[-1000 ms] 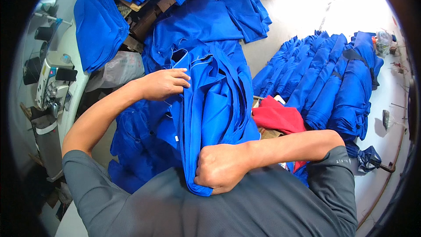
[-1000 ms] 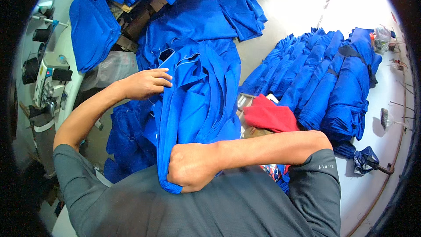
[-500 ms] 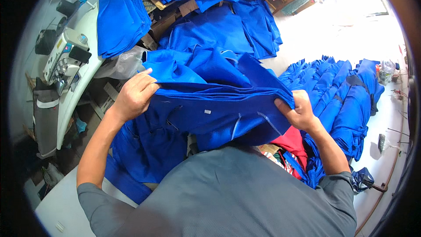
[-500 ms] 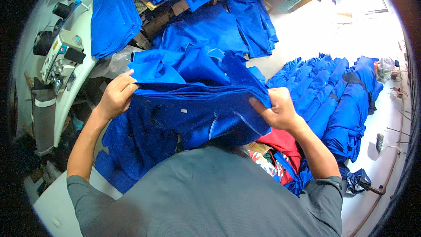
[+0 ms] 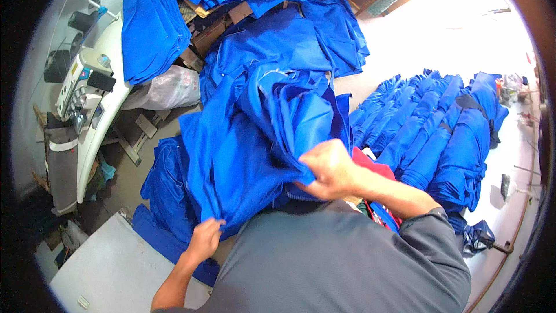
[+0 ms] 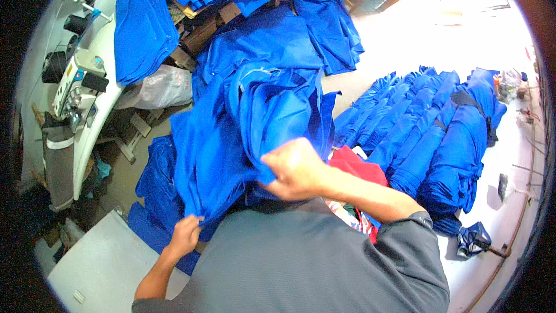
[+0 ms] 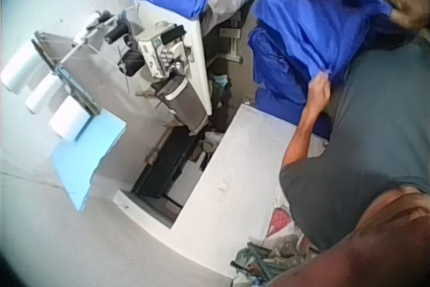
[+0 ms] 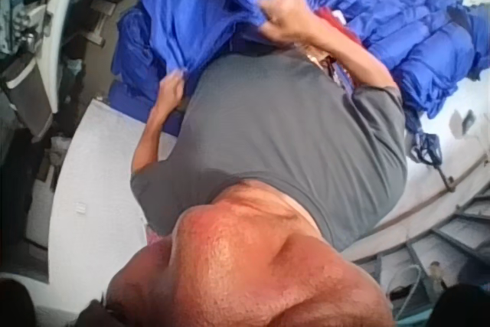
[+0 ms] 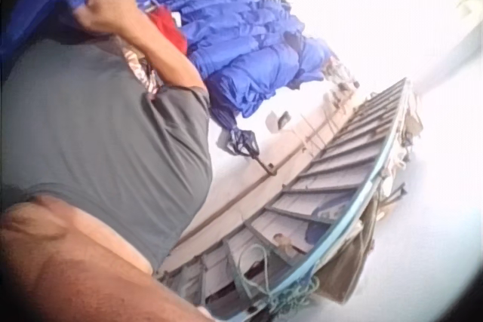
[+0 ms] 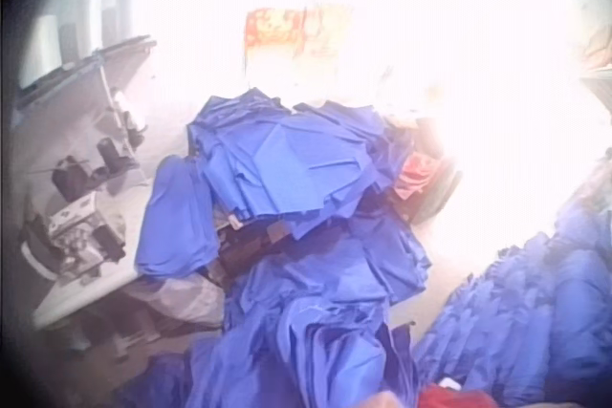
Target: The person folds a blue garment and places it into a large blue drawstring bag. They then pull the drawstrings to cinch the bag closed and tie the strings into a knot to secure the contents.
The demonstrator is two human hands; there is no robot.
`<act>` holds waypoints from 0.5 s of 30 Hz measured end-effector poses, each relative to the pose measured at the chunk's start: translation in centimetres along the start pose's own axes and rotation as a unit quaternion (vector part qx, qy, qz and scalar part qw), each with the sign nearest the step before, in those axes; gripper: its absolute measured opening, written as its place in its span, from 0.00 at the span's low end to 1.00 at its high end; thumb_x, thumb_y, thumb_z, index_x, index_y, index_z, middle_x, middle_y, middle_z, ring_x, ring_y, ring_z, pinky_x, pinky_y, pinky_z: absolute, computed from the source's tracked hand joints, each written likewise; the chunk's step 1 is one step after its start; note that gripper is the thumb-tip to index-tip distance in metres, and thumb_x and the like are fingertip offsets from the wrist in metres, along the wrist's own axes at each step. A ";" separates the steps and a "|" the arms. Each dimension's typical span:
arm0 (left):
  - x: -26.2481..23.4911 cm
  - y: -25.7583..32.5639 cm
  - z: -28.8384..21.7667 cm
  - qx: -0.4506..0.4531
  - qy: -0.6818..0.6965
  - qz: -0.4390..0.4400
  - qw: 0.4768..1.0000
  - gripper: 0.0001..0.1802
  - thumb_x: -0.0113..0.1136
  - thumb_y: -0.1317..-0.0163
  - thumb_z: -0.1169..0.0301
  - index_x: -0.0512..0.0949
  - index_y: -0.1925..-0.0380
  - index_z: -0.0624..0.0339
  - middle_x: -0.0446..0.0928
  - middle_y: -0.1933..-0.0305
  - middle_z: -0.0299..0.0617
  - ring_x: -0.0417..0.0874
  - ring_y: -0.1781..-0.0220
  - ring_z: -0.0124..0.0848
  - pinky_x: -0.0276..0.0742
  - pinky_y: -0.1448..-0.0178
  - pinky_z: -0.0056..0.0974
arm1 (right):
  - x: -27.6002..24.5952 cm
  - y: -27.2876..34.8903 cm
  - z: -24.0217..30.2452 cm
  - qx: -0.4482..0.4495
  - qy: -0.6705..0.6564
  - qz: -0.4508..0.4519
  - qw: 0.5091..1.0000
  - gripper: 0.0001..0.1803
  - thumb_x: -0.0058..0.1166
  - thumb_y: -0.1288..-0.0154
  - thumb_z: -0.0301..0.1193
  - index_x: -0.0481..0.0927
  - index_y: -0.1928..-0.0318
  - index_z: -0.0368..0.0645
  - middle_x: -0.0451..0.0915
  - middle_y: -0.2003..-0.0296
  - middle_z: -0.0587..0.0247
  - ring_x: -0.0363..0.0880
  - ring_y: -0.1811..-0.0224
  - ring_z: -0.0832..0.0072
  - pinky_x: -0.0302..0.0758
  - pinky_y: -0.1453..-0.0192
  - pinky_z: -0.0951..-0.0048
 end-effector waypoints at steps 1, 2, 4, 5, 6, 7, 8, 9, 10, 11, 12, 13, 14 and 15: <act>-1.7 0.7 0.2 -0.054 -0.017 0.005 0.998 0.10 0.54 0.42 0.83 0.82 0.62 0.67 0.79 0.68 0.54 0.83 0.65 0.52 0.79 0.59 0.48 | 0.3 -0.1 0.4 0.001 -0.037 0.015 0.999 0.17 0.68 0.46 0.34 0.71 0.78 0.43 0.71 0.83 0.53 0.75 0.80 0.50 0.68 0.76 0.54; -4.5 1.1 0.6 -0.108 -0.034 0.018 0.993 0.10 0.53 0.41 0.82 0.82 0.62 0.68 0.79 0.68 0.54 0.82 0.66 0.52 0.79 0.59 0.48 | 0.4 0.0 0.8 0.010 -0.076 0.026 0.997 0.16 0.67 0.47 0.35 0.71 0.78 0.43 0.71 0.83 0.53 0.76 0.79 0.50 0.70 0.75 0.53; -10.1 -3.7 0.6 -0.068 -0.109 -0.088 0.988 0.12 0.54 0.42 0.83 0.82 0.60 0.67 0.81 0.62 0.54 0.83 0.57 0.53 0.80 0.49 0.50 | 0.2 -0.2 1.6 -0.032 -0.101 0.056 0.993 0.16 0.66 0.47 0.34 0.71 0.77 0.42 0.72 0.82 0.54 0.76 0.79 0.50 0.70 0.74 0.53; -11.5 -6.1 1.3 -0.033 -0.129 -0.097 0.986 0.14 0.54 0.44 0.85 0.82 0.59 0.67 0.83 0.56 0.54 0.83 0.52 0.54 0.77 0.36 0.52 | 0.1 -0.3 2.0 -0.051 -0.113 0.057 0.991 0.16 0.66 0.48 0.34 0.71 0.77 0.41 0.72 0.81 0.54 0.76 0.78 0.51 0.70 0.74 0.53; -12.6 -8.4 1.1 0.008 -0.168 -0.102 0.980 0.14 0.55 0.43 0.86 0.82 0.57 0.67 0.84 0.54 0.53 0.84 0.50 0.55 0.72 0.28 0.53 | 0.1 -0.5 2.4 -0.071 -0.131 0.057 0.987 0.15 0.66 0.49 0.34 0.71 0.77 0.41 0.72 0.81 0.54 0.76 0.78 0.51 0.71 0.74 0.54; -13.5 -10.0 2.9 -0.024 -0.152 -0.049 0.987 0.14 0.58 0.42 0.85 0.82 0.55 0.66 0.84 0.54 0.54 0.84 0.49 0.55 0.71 0.26 0.53 | -0.1 -0.5 2.9 -0.102 -0.133 0.060 0.984 0.15 0.66 0.51 0.34 0.71 0.76 0.41 0.73 0.80 0.55 0.77 0.77 0.52 0.72 0.73 0.53; -13.8 -11.8 2.9 0.005 -0.186 -0.059 0.981 0.13 0.60 0.40 0.82 0.82 0.54 0.65 0.84 0.55 0.53 0.85 0.52 0.54 0.78 0.34 0.50 | -0.3 -0.7 3.3 -0.122 -0.145 0.075 0.979 0.16 0.66 0.52 0.35 0.71 0.76 0.41 0.74 0.79 0.55 0.77 0.77 0.52 0.72 0.73 0.53; -14.0 -14.3 2.5 -0.009 -0.150 -0.013 0.989 0.12 0.61 0.39 0.81 0.82 0.54 0.64 0.83 0.57 0.53 0.85 0.54 0.53 0.81 0.45 0.48 | -0.4 -0.8 3.9 -0.137 -0.154 0.091 0.974 0.16 0.66 0.52 0.35 0.71 0.76 0.41 0.74 0.79 0.56 0.77 0.77 0.52 0.72 0.73 0.54; -14.1 -16.2 2.2 0.044 -0.176 0.009 0.983 0.13 0.62 0.42 0.81 0.82 0.55 0.64 0.82 0.58 0.53 0.84 0.55 0.52 0.80 0.52 0.48 | -0.5 -0.9 4.7 -0.153 -0.167 0.108 0.968 0.16 0.66 0.53 0.35 0.71 0.76 0.41 0.74 0.79 0.56 0.78 0.76 0.52 0.73 0.72 0.54; -13.9 -17.7 1.8 0.071 -0.203 0.035 0.976 0.13 0.63 0.43 0.81 0.82 0.56 0.64 0.83 0.59 0.52 0.84 0.56 0.52 0.80 0.52 0.48 | -0.4 -0.9 5.2 -0.163 -0.174 0.120 0.964 0.16 0.66 0.53 0.37 0.72 0.76 0.41 0.75 0.79 0.56 0.78 0.76 0.52 0.74 0.71 0.54; -13.6 -19.3 1.3 0.103 -0.228 0.059 0.966 0.14 0.64 0.45 0.81 0.82 0.57 0.63 0.83 0.59 0.50 0.84 0.57 0.52 0.81 0.53 0.48 | -0.2 -0.9 5.6 -0.176 -0.185 0.134 0.958 0.16 0.65 0.52 0.37 0.73 0.76 0.41 0.75 0.79 0.56 0.78 0.76 0.53 0.74 0.71 0.54; -13.4 -20.8 1.0 0.153 -0.229 0.068 0.959 0.14 0.64 0.46 0.81 0.82 0.58 0.63 0.83 0.57 0.49 0.85 0.55 0.51 0.81 0.52 0.48 | 0.2 -1.0 6.1 -0.188 -0.196 0.147 0.951 0.16 0.65 0.52 0.37 0.73 0.75 0.41 0.75 0.80 0.56 0.79 0.76 0.53 0.74 0.71 0.55; -13.0 -22.1 0.8 0.202 -0.227 0.079 0.949 0.14 0.64 0.47 0.80 0.82 0.58 0.62 0.84 0.55 0.47 0.85 0.53 0.50 0.82 0.50 0.47 | 0.8 -1.0 6.7 -0.198 -0.210 0.160 0.944 0.15 0.65 0.51 0.37 0.73 0.75 0.41 0.75 0.80 0.56 0.79 0.76 0.53 0.74 0.71 0.55; -12.6 -23.2 0.5 0.250 -0.225 0.092 0.937 0.14 0.64 0.47 0.80 0.82 0.59 0.62 0.84 0.53 0.46 0.86 0.50 0.49 0.83 0.48 0.47 | 1.7 -1.0 7.1 -0.207 -0.235 0.159 0.936 0.15 0.64 0.50 0.37 0.74 0.76 0.41 0.76 0.81 0.55 0.80 0.77 0.52 0.75 0.72 0.54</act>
Point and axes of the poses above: each hand's wrist, its own y-axis away from the middle knuckle, its own x-axis out of the palm, z = x × y, the point moved 4 cm from there along -y, towards the middle knuckle
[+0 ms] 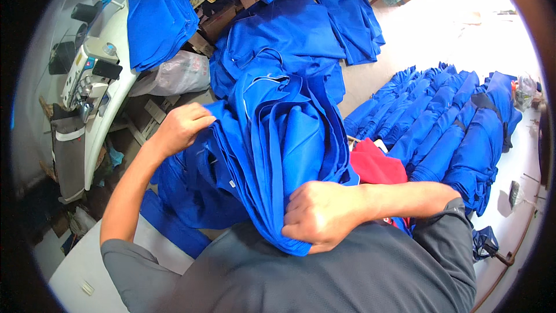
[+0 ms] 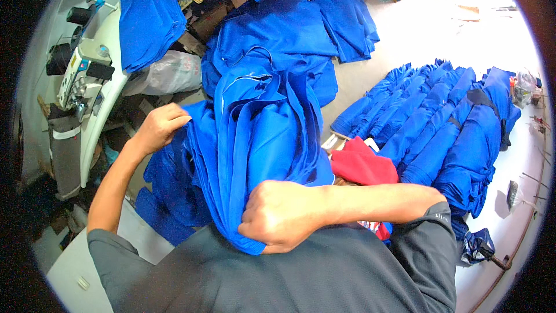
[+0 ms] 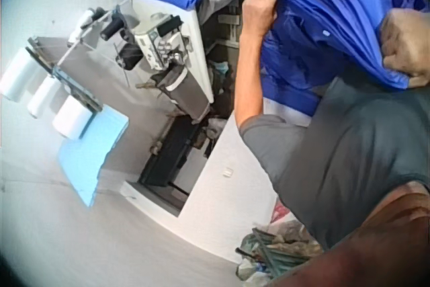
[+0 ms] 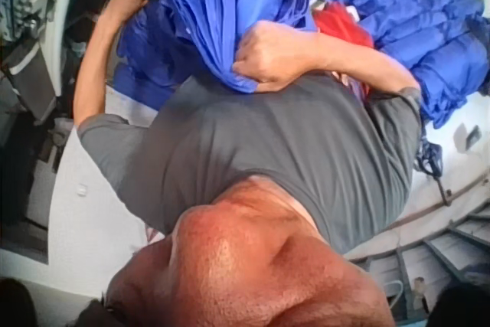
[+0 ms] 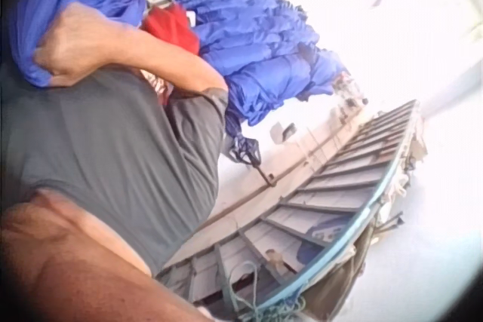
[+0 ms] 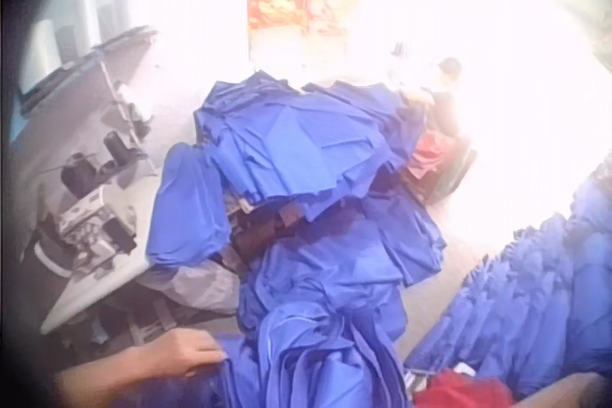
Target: The person folds a blue garment and places it into a large blue drawstring bag. They then pull the drawstrings to cinch the bag closed and tie the strings into a knot to secure the contents.
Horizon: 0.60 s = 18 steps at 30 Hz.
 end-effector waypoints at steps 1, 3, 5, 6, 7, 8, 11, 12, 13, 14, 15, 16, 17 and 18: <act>0.0 -1.2 -0.2 0.043 -0.017 -0.001 0.999 0.13 0.64 0.47 0.80 0.82 0.60 0.61 0.84 0.51 0.45 0.85 0.47 0.49 0.83 0.45 0.47 | 0.8 -0.4 -0.1 -0.006 -0.013 0.006 1.000 0.14 0.63 0.50 0.37 0.75 0.77 0.41 0.76 0.81 0.54 0.80 0.77 0.52 0.75 0.73 0.54; 0.3 -3.7 -0.9 0.135 -0.045 -0.009 0.990 0.11 0.63 0.45 0.79 0.82 0.61 0.60 0.83 0.45 0.42 0.83 0.39 0.48 0.82 0.39 0.48 | 2.3 -1.2 -0.3 -0.010 -0.039 0.018 0.999 0.14 0.63 0.49 0.37 0.75 0.78 0.41 0.77 0.82 0.53 0.81 0.78 0.52 0.75 0.74 0.53; 1.2 -5.4 -1.0 0.168 -0.044 0.029 0.984 0.09 0.64 0.45 0.76 0.82 0.62 0.58 0.77 0.33 0.41 0.75 0.29 0.48 0.77 0.30 0.52 | 3.2 -2.3 -0.5 -0.013 -0.050 0.015 0.999 0.14 0.62 0.53 0.38 0.78 0.81 0.40 0.78 0.82 0.48 0.81 0.77 0.49 0.75 0.73 0.51; 1.2 -6.5 -1.5 0.188 -0.045 0.039 0.980 0.09 0.64 0.45 0.75 0.82 0.62 0.58 0.76 0.32 0.41 0.74 0.28 0.48 0.77 0.30 0.52 | 3.8 -2.7 -0.7 -0.020 -0.051 0.016 0.998 0.14 0.62 0.54 0.38 0.79 0.82 0.39 0.78 0.82 0.47 0.81 0.77 0.49 0.75 0.73 0.51; 1.4 -7.4 -1.9 0.208 -0.045 0.049 0.976 0.09 0.65 0.45 0.75 0.82 0.62 0.57 0.75 0.30 0.41 0.73 0.27 0.48 0.76 0.30 0.53 | 4.4 -3.1 -0.9 -0.026 -0.051 0.017 0.998 0.14 0.62 0.55 0.38 0.80 0.82 0.39 0.79 0.82 0.46 0.81 0.77 0.48 0.75 0.73 0.50; 2.0 -8.0 -1.8 0.225 -0.050 0.074 0.970 0.08 0.65 0.44 0.72 0.84 0.64 0.55 0.70 0.25 0.41 0.68 0.23 0.47 0.72 0.26 0.55 | 4.9 -3.6 -0.9 -0.019 -0.058 0.012 0.998 0.15 0.61 0.57 0.40 0.81 0.84 0.39 0.79 0.82 0.45 0.81 0.76 0.46 0.75 0.71 0.49; 3.5 -10.0 -2.6 0.275 -0.043 0.137 0.951 0.06 0.64 0.43 0.70 0.86 0.66 0.53 0.68 0.23 0.41 0.64 0.20 0.47 0.66 0.21 0.55 | 5.6 -4.6 -1.3 -0.040 -0.079 0.030 0.996 0.15 0.60 0.48 0.35 0.78 0.84 0.38 0.77 0.84 0.49 0.80 0.78 0.48 0.74 0.73 0.52; 4.1 -10.8 -2.7 0.284 -0.038 0.157 0.945 0.06 0.64 0.42 0.68 0.88 0.68 0.52 0.66 0.22 0.40 0.61 0.18 0.45 0.59 0.17 0.55 | 6.0 -4.8 -1.5 -0.032 -0.070 0.039 0.996 0.15 0.60 0.50 0.36 0.79 0.84 0.38 0.77 0.83 0.47 0.80 0.77 0.47 0.75 0.72 0.51; 4.5 -11.5 -3.0 0.297 -0.037 0.175 0.938 0.07 0.64 0.43 0.67 0.88 0.68 0.52 0.66 0.22 0.40 0.61 0.18 0.44 0.58 0.17 0.54 | 6.0 -4.9 -1.5 -0.029 -0.070 0.041 0.996 0.15 0.61 0.51 0.37 0.79 0.84 0.38 0.78 0.83 0.47 0.80 0.76 0.47 0.75 0.72 0.51; 4.7 -12.1 -3.4 0.308 -0.037 0.194 0.931 0.07 0.64 0.43 0.67 0.89 0.68 0.52 0.66 0.21 0.40 0.61 0.18 0.44 0.57 0.17 0.54 | 6.0 -5.1 -1.4 -0.030 -0.071 0.043 0.996 0.15 0.61 0.52 0.37 0.80 0.84 0.39 0.78 0.83 0.47 0.81 0.76 0.47 0.75 0.71 0.51; 4.8 -12.5 -3.7 0.319 -0.038 0.213 0.923 0.07 0.64 0.43 0.67 0.89 0.68 0.51 0.66 0.21 0.40 0.61 0.18 0.44 0.57 0.16 0.54 | 6.0 -5.2 -1.4 -0.030 -0.071 0.045 0.996 0.15 0.62 0.53 0.37 0.80 0.84 0.39 0.78 0.82 0.47 0.81 0.76 0.47 0.76 0.71 0.50; 5.1 -12.7 -3.8 0.331 -0.042 0.215 0.918 0.08 0.64 0.43 0.67 0.90 0.68 0.51 0.67 0.22 0.40 0.61 0.18 0.43 0.55 0.15 0.53 | 6.0 -5.2 -1.3 -0.027 -0.068 0.045 0.996 0.14 0.62 0.53 0.37 0.80 0.84 0.39 0.79 0.82 0.47 0.81 0.75 0.47 0.76 0.71 0.50; 5.6 -12.9 -3.7 0.337 -0.044 0.224 0.914 0.08 0.63 0.42 0.66 0.90 0.68 0.51 0.69 0.23 0.40 0.62 0.18 0.43 0.56 0.16 0.53 | 6.1 -5.2 -1.3 -0.022 -0.065 0.045 0.997 0.14 0.62 0.54 0.38 0.80 0.84 0.39 0.79 0.82 0.46 0.81 0.75 0.47 0.76 0.70 0.50; 5.9 -13.0 -3.7 0.342 -0.047 0.233 0.909 0.08 0.63 0.42 0.66 0.90 0.68 0.50 0.70 0.25 0.40 0.62 0.19 0.44 0.56 0.16 0.53 | 6.1 -5.1 -1.3 -0.018 -0.062 0.045 0.997 0.14 0.62 0.54 0.38 0.81 0.84 0.39 0.79 0.81 0.46 0.81 0.75 0.47 0.76 0.70 0.50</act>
Point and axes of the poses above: each hand's wrist, its own y-axis away from the middle knuckle, its own x-axis out of the palm, z = x × y, the point moved 4 cm from there along -y, towards the middle knuckle
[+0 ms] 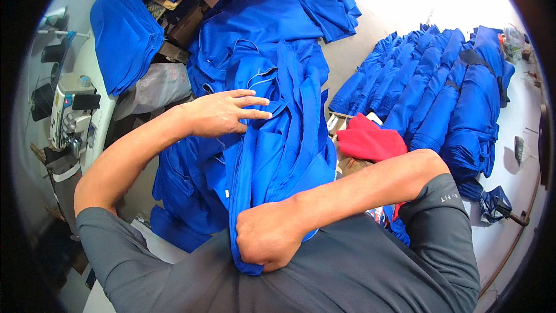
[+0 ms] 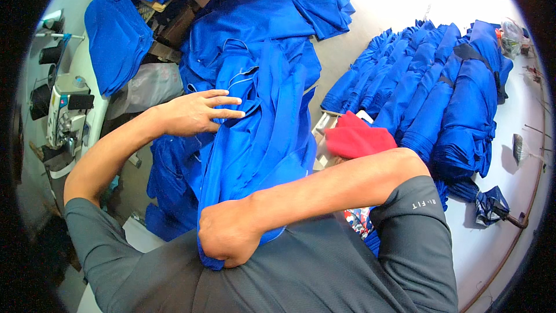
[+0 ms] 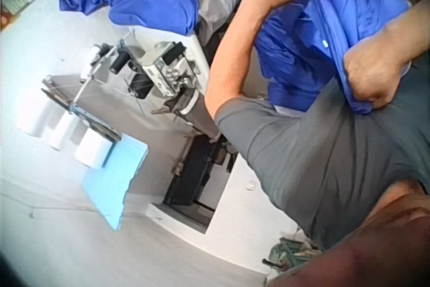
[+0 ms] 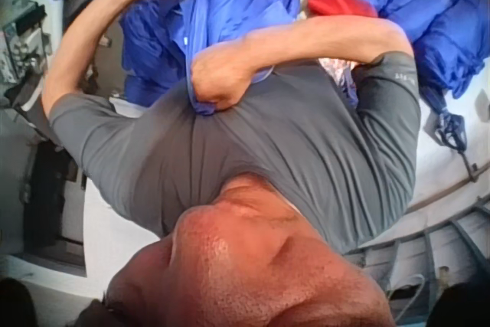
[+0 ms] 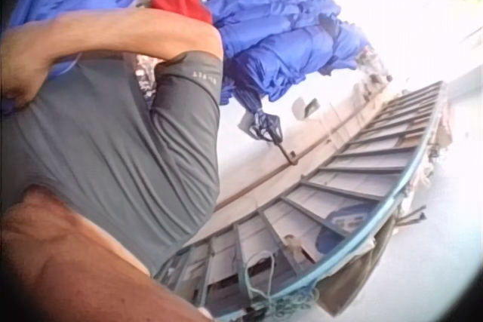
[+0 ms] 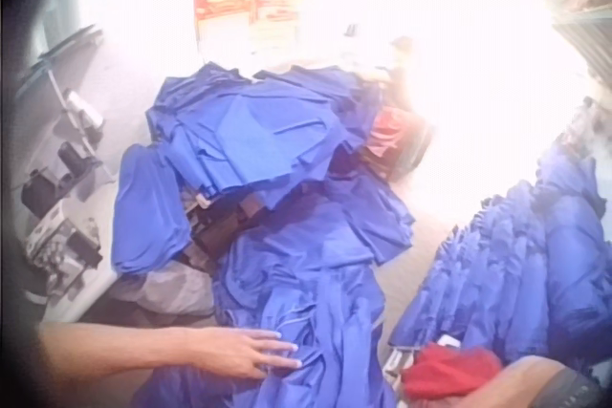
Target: The person folds a blue garment and places it into a large blue drawstring bag. They then pull the drawstrings to cinch the bag closed and tie the strings into a knot to secure the contents.
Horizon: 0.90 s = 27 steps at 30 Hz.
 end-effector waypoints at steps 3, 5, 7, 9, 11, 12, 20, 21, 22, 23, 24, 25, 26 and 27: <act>0.4 -0.2 0.3 0.019 -0.009 0.008 1.000 0.09 0.62 0.42 0.66 0.90 0.68 0.50 0.74 0.29 0.41 0.65 0.21 0.44 0.56 0.16 0.52 | 0.0 0.3 0.0 0.003 0.009 -0.003 1.000 0.14 0.62 0.55 0.38 0.81 0.83 0.39 0.79 0.82 0.47 0.81 0.75 0.46 0.76 0.70 0.50; 0.3 -0.4 0.4 0.033 -0.014 -0.002 0.999 0.09 0.62 0.43 0.66 0.90 0.68 0.50 0.77 0.31 0.41 0.67 0.22 0.44 0.56 0.15 0.52 | 0.0 0.4 0.1 0.005 0.012 -0.004 1.000 0.14 0.62 0.55 0.38 0.81 0.83 0.39 0.79 0.82 0.47 0.81 0.75 0.46 0.76 0.70 0.50; -0.1 -0.7 0.2 0.047 -0.016 -0.021 0.999 0.08 0.64 0.45 0.67 0.90 0.68 0.51 0.78 0.34 0.40 0.68 0.24 0.44 0.56 0.15 0.52 | 0.0 0.5 0.2 0.005 0.013 -0.005 1.000 0.14 0.62 0.54 0.38 0.81 0.83 0.39 0.79 0.82 0.47 0.81 0.75 0.46 0.76 0.70 0.50; 0.1 -0.9 0.6 0.031 -0.009 0.028 0.999 0.09 0.65 0.47 0.68 0.90 0.67 0.51 0.80 0.37 0.40 0.69 0.24 0.44 0.55 0.15 0.52 | 0.1 0.8 0.3 0.010 0.011 -0.006 1.000 0.14 0.62 0.54 0.37 0.81 0.83 0.39 0.79 0.82 0.47 0.81 0.75 0.47 0.76 0.70 0.50; 0.4 -0.8 0.8 0.024 -0.008 0.050 0.998 0.10 0.65 0.50 0.68 0.89 0.67 0.51 0.81 0.40 0.38 0.69 0.24 0.44 0.56 0.15 0.53 | -0.2 1.2 0.3 0.016 0.012 -0.024 0.999 0.14 0.62 0.53 0.37 0.81 0.83 0.39 0.79 0.82 0.46 0.81 0.75 0.47 0.76 0.71 0.51; 0.7 -0.6 0.8 0.025 -0.010 0.048 0.998 0.10 0.65 0.51 0.68 0.88 0.67 0.51 0.81 0.42 0.37 0.68 0.24 0.44 0.56 0.15 0.54 | -0.2 1.4 0.3 0.019 0.012 -0.033 0.999 0.14 0.62 0.53 0.37 0.81 0.83 0.39 0.79 0.82 0.46 0.81 0.76 0.47 0.76 0.71 0.51; 1.7 0.4 1.2 0.023 0.022 -0.022 0.999 0.09 0.66 0.48 0.72 0.86 0.65 0.58 0.84 0.43 0.40 0.73 0.26 0.43 0.60 0.17 0.56 | 0.1 2.0 0.3 0.023 0.016 -0.025 0.999 0.15 0.62 0.51 0.37 0.80 0.82 0.38 0.78 0.82 0.48 0.80 0.77 0.48 0.74 0.73 0.51; 1.9 1.4 1.3 -0.003 0.039 -0.045 0.998 0.09 0.66 0.48 0.73 0.86 0.65 0.58 0.84 0.42 0.40 0.74 0.27 0.44 0.61 0.18 0.57 | 0.1 2.4 0.4 0.023 0.022 -0.028 0.999 0.14 0.62 0.51 0.37 0.80 0.82 0.37 0.78 0.82 0.48 0.80 0.78 0.48 0.74 0.73 0.51; 2.4 2.4 1.4 -0.028 0.056 -0.069 0.996 0.10 0.67 0.48 0.74 0.86 0.64 0.59 0.83 0.40 0.41 0.75 0.28 0.44 0.63 0.19 0.57 | -0.1 2.7 0.5 0.030 0.030 -0.024 0.999 0.14 0.62 0.50 0.37 0.79 0.81 0.38 0.78 0.82 0.49 0.80 0.77 0.49 0.74 0.73 0.52; 2.4 3.4 1.4 -0.053 0.072 -0.091 0.992 0.10 0.67 0.47 0.75 0.85 0.63 0.59 0.83 0.38 0.41 0.76 0.29 0.44 0.65 0.19 0.57 | -0.3 3.0 0.6 0.035 0.038 -0.021 0.998 0.14 0.62 0.50 0.37 0.79 0.80 0.38 0.78 0.82 0.50 0.80 0.77 0.49 0.74 0.73 0.52; 2.5 4.4 1.1 -0.072 0.058 -0.093 0.991 0.13 0.67 0.47 0.77 0.84 0.59 0.60 0.82 0.36 0.43 0.78 0.30 0.45 0.68 0.22 0.57 | -0.5 3.4 0.7 0.041 0.046 -0.019 0.998 0.14 0.62 0.49 0.37 0.78 0.79 0.38 0.78 0.82 0.51 0.80 0.77 0.50 0.74 0.73 0.53; 2.4 5.2 0.8 -0.105 0.053 -0.125 0.985 0.15 0.67 0.47 0.78 0.85 0.57 0.60 0.82 0.37 0.43 0.79 0.31 0.44 0.68 0.21 0.56 | -0.8 3.9 0.7 0.043 0.051 -0.028 0.997 0.14 0.63 0.49 0.37 0.77 0.79 0.39 0.77 0.82 0.52 0.80 0.77 0.51 0.74 0.73 0.53; 2.8 6.3 0.3 -0.142 0.048 -0.157 0.976 0.17 0.67 0.48 0.79 0.85 0.56 0.60 0.82 0.37 0.43 0.79 0.31 0.43 0.68 0.21 0.55 | -0.9 4.4 0.6 0.043 0.053 -0.036 0.997 0.15 0.63 0.49 0.37 0.76 0.78 0.39 0.76 0.82 0.53 0.80 0.77 0.51 0.74 0.73 0.54; 2.8 6.7 -0.1 -0.172 0.042 -0.193 0.965 0.18 0.67 0.48 0.80 0.85 0.54 0.59 0.82 0.37 0.43 0.80 0.31 0.42 0.68 0.21 0.53 | -1.2 5.3 0.6 0.049 0.057 -0.044 0.996 0.15 0.63 0.48 0.37 0.74 0.78 0.40 0.76 0.81 0.54 0.80 0.77 0.52 0.73 0.73 0.54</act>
Point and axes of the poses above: each hand's wrist, its own y-axis away from the middle knuckle, its own x-axis out of the palm, z = x × y, the point moved 4 cm from there along -y, towards the middle knuckle
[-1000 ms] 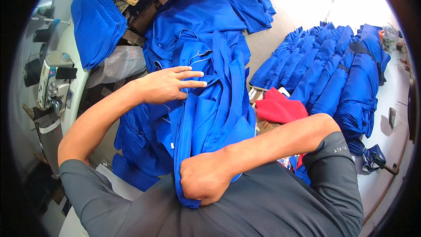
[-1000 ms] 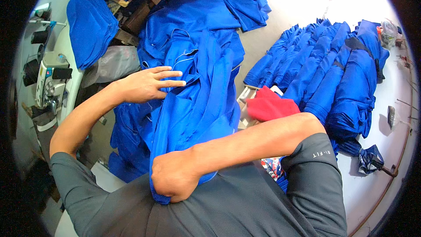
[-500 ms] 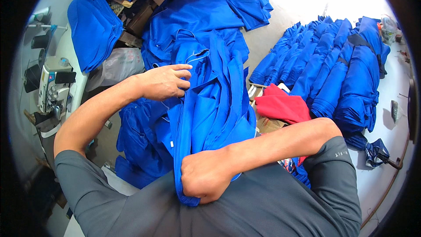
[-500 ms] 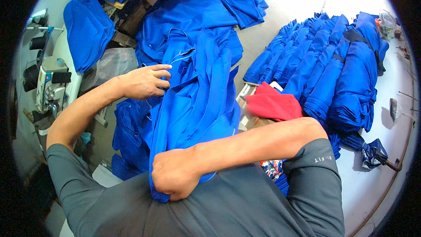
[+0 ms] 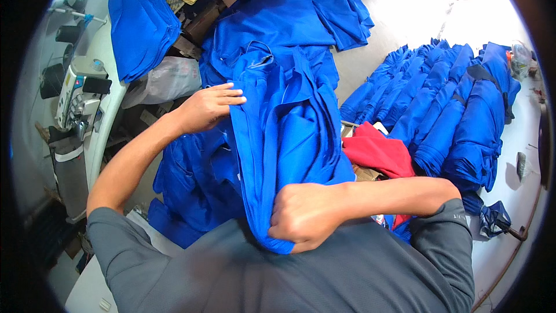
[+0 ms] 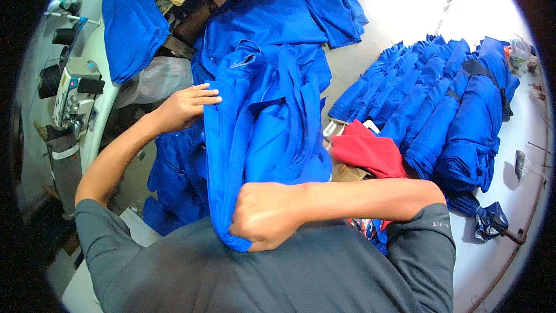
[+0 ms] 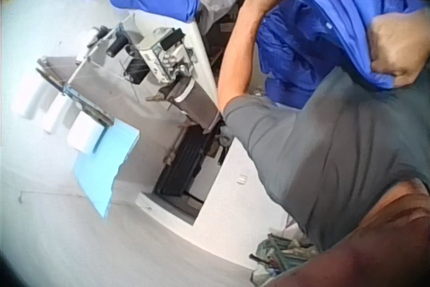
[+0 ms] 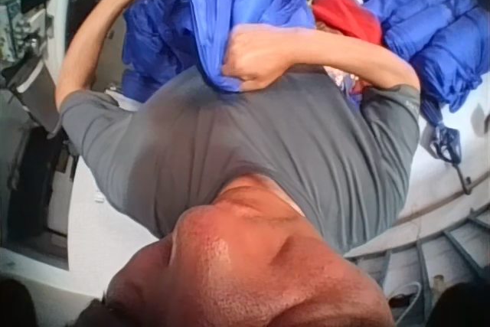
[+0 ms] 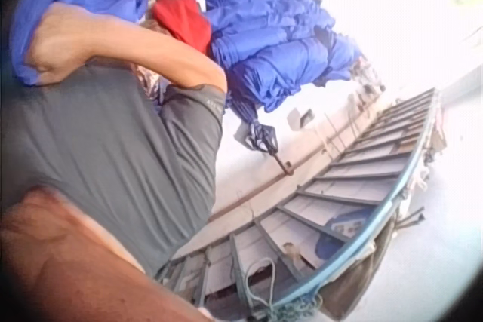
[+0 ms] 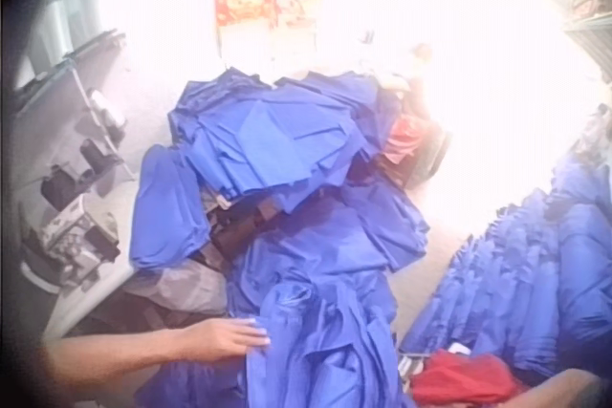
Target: The person folds a blue garment and places it into a large blue drawstring bag. They then pull the drawstrings to cinch the bag closed and tie the strings into a knot to secure the contents.
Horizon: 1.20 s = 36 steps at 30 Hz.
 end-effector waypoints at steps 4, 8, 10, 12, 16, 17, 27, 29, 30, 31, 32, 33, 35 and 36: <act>-0.3 2.2 -0.1 -0.047 0.006 -0.048 0.998 0.21 0.65 0.50 0.84 0.83 0.53 0.62 0.82 0.39 0.47 0.79 0.31 0.47 0.70 0.22 0.55 | -2.2 2.2 0.0 0.031 0.018 -0.033 0.999 0.16 0.66 0.51 0.38 0.75 0.78 0.40 0.76 0.81 0.54 0.79 0.76 0.52 0.73 0.72 0.53; -1.0 4.1 0.4 -0.101 -0.016 -0.104 0.989 0.16 0.65 0.50 0.84 0.79 0.59 0.66 0.83 0.49 0.52 0.82 0.38 0.53 0.74 0.26 0.55 | -6.6 5.4 0.0 0.113 0.122 -0.108 0.980 0.18 0.71 0.47 0.37 0.72 0.78 0.44 0.70 0.82 0.60 0.74 0.79 0.58 0.69 0.75 0.57; -2.1 5.4 -0.8 -0.134 -0.049 -0.151 0.978 0.11 0.66 0.50 0.82 0.77 0.65 0.66 0.82 0.55 0.52 0.84 0.44 0.52 0.75 0.27 0.55 | -10.3 9.0 -0.2 0.162 0.256 -0.222 0.927 0.18 0.70 0.43 0.34 0.72 0.79 0.46 0.66 0.84 0.58 0.68 0.84 0.58 0.65 0.78 0.58; -2.4 5.9 -2.7 -0.139 -0.056 -0.190 0.970 0.12 0.67 0.50 0.81 0.77 0.64 0.66 0.82 0.57 0.53 0.83 0.46 0.56 0.79 0.33 0.54 | -12.4 12.0 -1.3 0.317 0.187 -0.307 0.878 0.11 0.64 0.34 0.30 0.80 0.72 0.38 0.76 0.80 0.53 0.75 0.82 0.64 0.69 0.75 0.65; -2.4 6.8 -5.8 -0.174 -0.062 -0.235 0.954 0.13 0.65 0.50 0.82 0.76 0.64 0.65 0.81 0.58 0.54 0.83 0.55 0.55 0.82 0.50 0.51 | -14.0 12.3 -1.2 0.354 0.143 -0.345 0.857 0.09 0.61 0.30 0.28 0.82 0.66 0.34 0.71 0.80 0.61 0.68 0.76 0.83 0.69 0.71 0.71; -2.4 7.2 -6.6 -0.181 -0.069 -0.244 0.950 0.13 0.65 0.51 0.83 0.76 0.64 0.65 0.81 0.58 0.54 0.83 0.56 0.54 0.82 0.52 0.51 | -14.0 11.9 -1.0 0.361 0.126 -0.348 0.856 0.09 0.61 0.30 0.27 0.82 0.66 0.34 0.72 0.80 0.64 0.68 0.75 0.84 0.69 0.71 0.71; 0.6 10.7 -13.0 -0.212 -0.073 -0.307 0.925 0.34 0.64 0.52 0.92 0.72 0.41 0.65 0.78 0.66 0.52 0.81 0.69 0.49 0.78 0.66 0.47 | -14.4 8.3 0.7 0.321 0.086 -0.349 0.876 0.06 0.59 0.29 0.25 0.84 0.63 0.34 0.77 0.75 0.77 0.70 0.71 0.88 0.70 0.68 0.77; 2.7 11.4 -14.3 -0.260 -0.052 -0.351 0.898 0.38 0.63 0.50 0.91 0.71 0.35 0.65 0.79 0.65 0.55 0.82 0.68 0.49 0.80 0.63 0.47 | -14.0 8.0 0.3 0.302 0.094 -0.336 0.887 0.06 0.60 0.30 0.25 0.84 0.63 0.34 0.76 0.76 0.76 0.70 0.72 0.88 0.70 0.69 0.77; 3.6 11.4 -14.9 -0.270 -0.026 -0.361 0.892 0.37 0.63 0.50 0.90 0.73 0.36 0.65 0.80 0.63 0.55 0.82 0.68 0.49 0.81 0.62 0.46 | -13.8 8.0 0.2 0.293 0.097 -0.329 0.893 0.06 0.60 0.30 0.25 0.84 0.63 0.34 0.76 0.76 0.75 0.70 0.72 0.87 0.69 0.69 0.76; 4.1 11.3 -15.6 -0.277 -0.017 -0.274 0.921 0.29 0.63 0.50 0.89 0.78 0.44 0.67 0.81 0.61 0.55 0.84 0.64 0.49 0.83 0.58 0.45 | -13.6 8.1 0.2 0.327 0.092 -0.308 0.889 0.05 0.60 0.31 0.25 0.84 0.64 0.35 0.75 0.76 0.74 0.70 0.73 0.86 0.69 0.70 0.76; 4.7 10.6 -16.2 -0.275 0.017 -0.295 0.915 0.24 0.61 0.49 0.89 0.82 0.50 0.66 0.82 0.59 0.53 0.85 0.61 0.49 0.84 0.52 0.46 | -13.1 7.4 0.3 0.274 0.088 -0.320 0.903 0.04 0.60 0.31 0.25 0.84 0.63 0.36 0.76 0.76 0.75 0.70 0.74 0.86 0.69 0.70 0.76; 5.3 10.5 -16.4 -0.287 0.004 -0.322 0.902 0.23 0.59 0.49 0.89 0.82 0.51 0.64 0.83 0.59 0.52 0.85 0.60 0.49 0.83 0.50 0.46 | -12.5 7.0 0.0 0.291 0.073 -0.303 0.904 0.05 0.62 0.31 0.28 0.85 0.63 0.38 0.78 0.76 0.66 0.74 0.75 0.81 0.72 0.69 0.73; 6.7 10.3 -16.0 -0.335 -0.021 -0.392 0.857 0.19 0.54 0.45 0.89 0.82 0.55 0.63 0.84 0.58 0.53 0.87 0.55 0.51 0.82 0.47 0.47 | -11.2 6.3 -0.8 0.271 0.080 -0.289 0.914 0.06 0.64 0.33 0.31 0.86 0.61 0.41 0.81 0.75 0.53 0.79 0.76 0.72 0.75 0.69 0.68; 8.2 11.2 -15.6 -0.399 0.020 -0.398 0.826 0.18 0.52 0.44 0.89 0.82 0.55 0.64 0.84 0.58 0.53 0.87 0.55 0.51 0.82 0.47 0.46 | -10.8 5.5 -0.8 0.237 0.071 -0.295 0.923 0.06 0.65 0.35 0.31 0.85 0.63 0.42 0.80 0.75 0.51 0.79 0.78 0.64 0.74 0.71 0.65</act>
Point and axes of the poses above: each hand's wrist, its own y-axis away from the middle knuckle, its own x-axis out of the palm, z = x × y, the point moved 4 cm from there along -y, towards the middle knuckle
